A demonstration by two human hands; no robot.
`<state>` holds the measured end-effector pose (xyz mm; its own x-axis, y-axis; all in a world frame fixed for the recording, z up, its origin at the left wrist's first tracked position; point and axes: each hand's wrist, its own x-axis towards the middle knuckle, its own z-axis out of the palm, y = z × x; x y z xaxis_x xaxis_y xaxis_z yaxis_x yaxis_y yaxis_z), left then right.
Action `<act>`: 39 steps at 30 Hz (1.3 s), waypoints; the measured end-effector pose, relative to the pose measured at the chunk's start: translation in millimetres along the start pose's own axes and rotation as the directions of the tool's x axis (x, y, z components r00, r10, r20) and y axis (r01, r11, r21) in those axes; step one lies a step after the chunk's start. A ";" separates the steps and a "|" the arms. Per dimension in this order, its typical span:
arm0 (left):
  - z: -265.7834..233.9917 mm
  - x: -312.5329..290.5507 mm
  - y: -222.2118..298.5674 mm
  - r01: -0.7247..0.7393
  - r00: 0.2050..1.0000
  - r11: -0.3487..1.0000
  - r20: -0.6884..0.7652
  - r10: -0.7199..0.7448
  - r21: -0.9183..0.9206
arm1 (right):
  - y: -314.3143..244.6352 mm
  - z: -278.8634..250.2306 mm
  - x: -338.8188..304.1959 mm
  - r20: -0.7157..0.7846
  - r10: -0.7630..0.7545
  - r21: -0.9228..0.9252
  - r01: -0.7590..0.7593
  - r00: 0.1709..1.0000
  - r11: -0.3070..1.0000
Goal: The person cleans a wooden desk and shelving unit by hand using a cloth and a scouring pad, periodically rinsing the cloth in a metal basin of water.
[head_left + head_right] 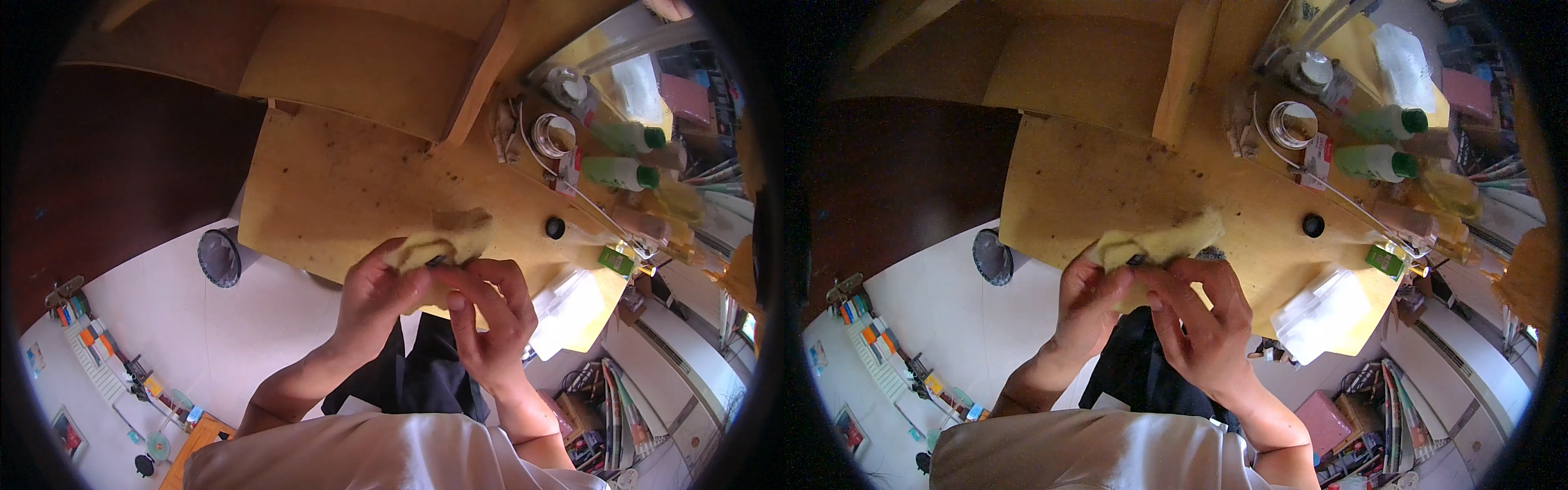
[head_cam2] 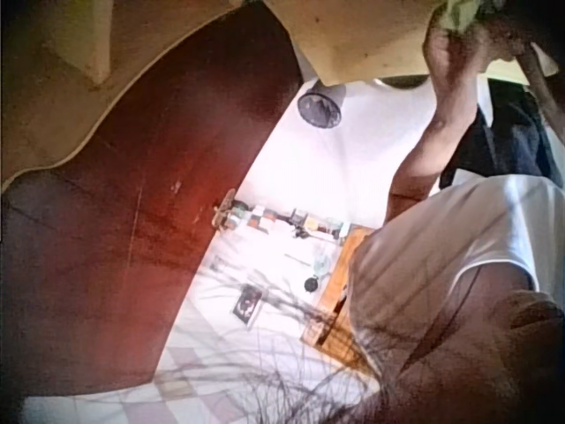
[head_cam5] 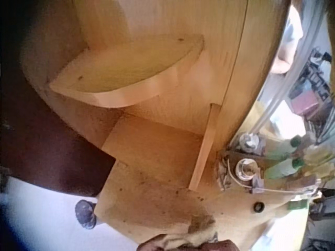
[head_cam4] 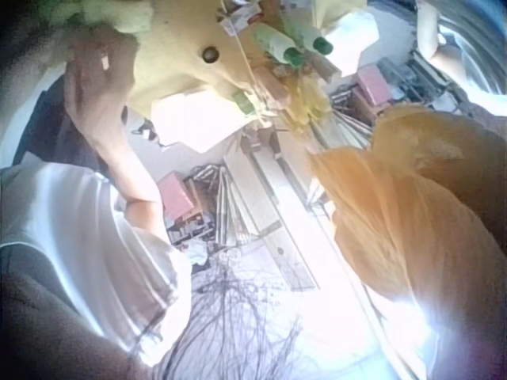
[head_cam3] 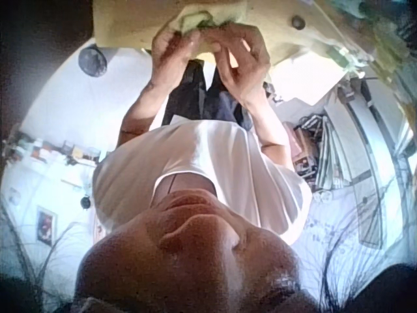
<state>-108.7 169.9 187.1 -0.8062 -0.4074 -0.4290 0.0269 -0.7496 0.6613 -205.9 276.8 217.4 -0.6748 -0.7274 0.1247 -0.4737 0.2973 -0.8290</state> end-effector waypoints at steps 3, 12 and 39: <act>3.8 0.4 5.0 -0.080 0.996 0.994 -0.041 0.083 0.075 | -0.3 0.7 2.2 -0.030 0.047 0.120 -0.043 0.998 0.992; 9.9 -3.0 15.6 0.006 0.997 0.997 -0.081 0.000 0.081 | 2.2 6.6 5.3 0.010 0.217 0.378 -0.205 0.976 0.903; 7.2 -7.6 18.9 -0.440 0.882 0.601 0.195 0.429 0.667 | -2.2 29.9 5.9 -0.180 0.100 0.554 0.017 0.979 0.833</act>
<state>-106.3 162.6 207.3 -0.8148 -0.5792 0.0251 -0.0234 0.0762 0.9968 -191.9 253.4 203.6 -0.8097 -0.5705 0.1372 -0.0923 -0.1071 -0.9900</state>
